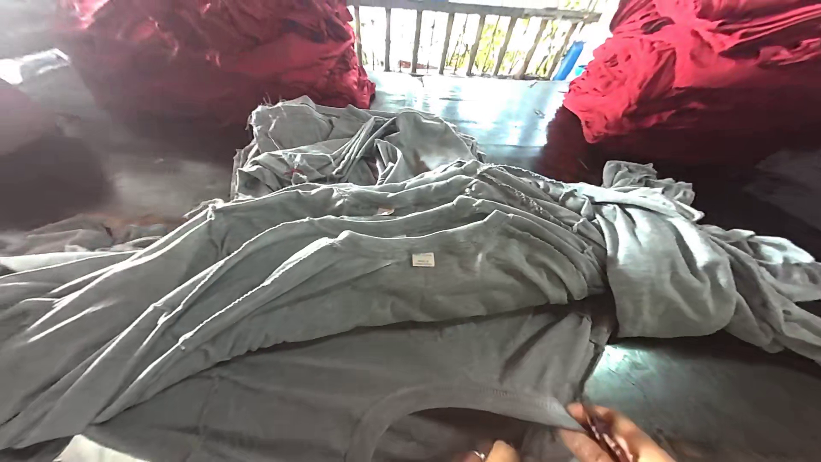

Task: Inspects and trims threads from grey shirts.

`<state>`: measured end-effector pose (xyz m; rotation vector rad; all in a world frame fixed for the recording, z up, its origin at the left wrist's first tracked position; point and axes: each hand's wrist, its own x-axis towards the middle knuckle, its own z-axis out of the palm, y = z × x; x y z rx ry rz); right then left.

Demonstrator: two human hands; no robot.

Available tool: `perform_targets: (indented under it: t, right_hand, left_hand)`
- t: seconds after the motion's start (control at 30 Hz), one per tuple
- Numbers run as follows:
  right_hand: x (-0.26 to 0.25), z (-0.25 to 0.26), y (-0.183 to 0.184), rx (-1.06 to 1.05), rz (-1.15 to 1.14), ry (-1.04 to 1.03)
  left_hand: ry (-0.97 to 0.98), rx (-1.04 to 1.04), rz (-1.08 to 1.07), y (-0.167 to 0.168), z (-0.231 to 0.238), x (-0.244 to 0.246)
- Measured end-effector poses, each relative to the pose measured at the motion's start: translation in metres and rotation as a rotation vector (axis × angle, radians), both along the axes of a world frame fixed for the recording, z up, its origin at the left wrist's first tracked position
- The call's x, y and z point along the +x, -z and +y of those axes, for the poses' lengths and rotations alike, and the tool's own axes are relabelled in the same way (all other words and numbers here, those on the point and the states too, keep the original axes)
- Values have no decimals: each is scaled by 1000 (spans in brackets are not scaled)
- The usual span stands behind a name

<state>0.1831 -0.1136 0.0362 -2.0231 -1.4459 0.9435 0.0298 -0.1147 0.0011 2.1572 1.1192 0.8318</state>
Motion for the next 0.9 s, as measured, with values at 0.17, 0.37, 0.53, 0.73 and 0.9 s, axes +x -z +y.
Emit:
perform_targets:
  t: [0.17, 0.37, 0.53, 0.73, 0.9]
  right_hand:
    - [3, 29, 5, -230, 919, 419]
    - [-5, 45, 20, -175, 830, 388]
    - [4, 38, 32, 171, 97, 0]
    - [7, 28, 31, 273, 241, -1]
    - [9, 16, 51, 273, 325, 22]
  left_hand:
    - [-150, -135, -342, -3, 43, -3]
    - [-128, -555, -643, 11, 69, -8]
    - [-174, -693, -727, 21, 60, -8]
    - [-65, -542, -713, 25, 52, -10]
    - [-123, -501, -633, 17, 39, 0]
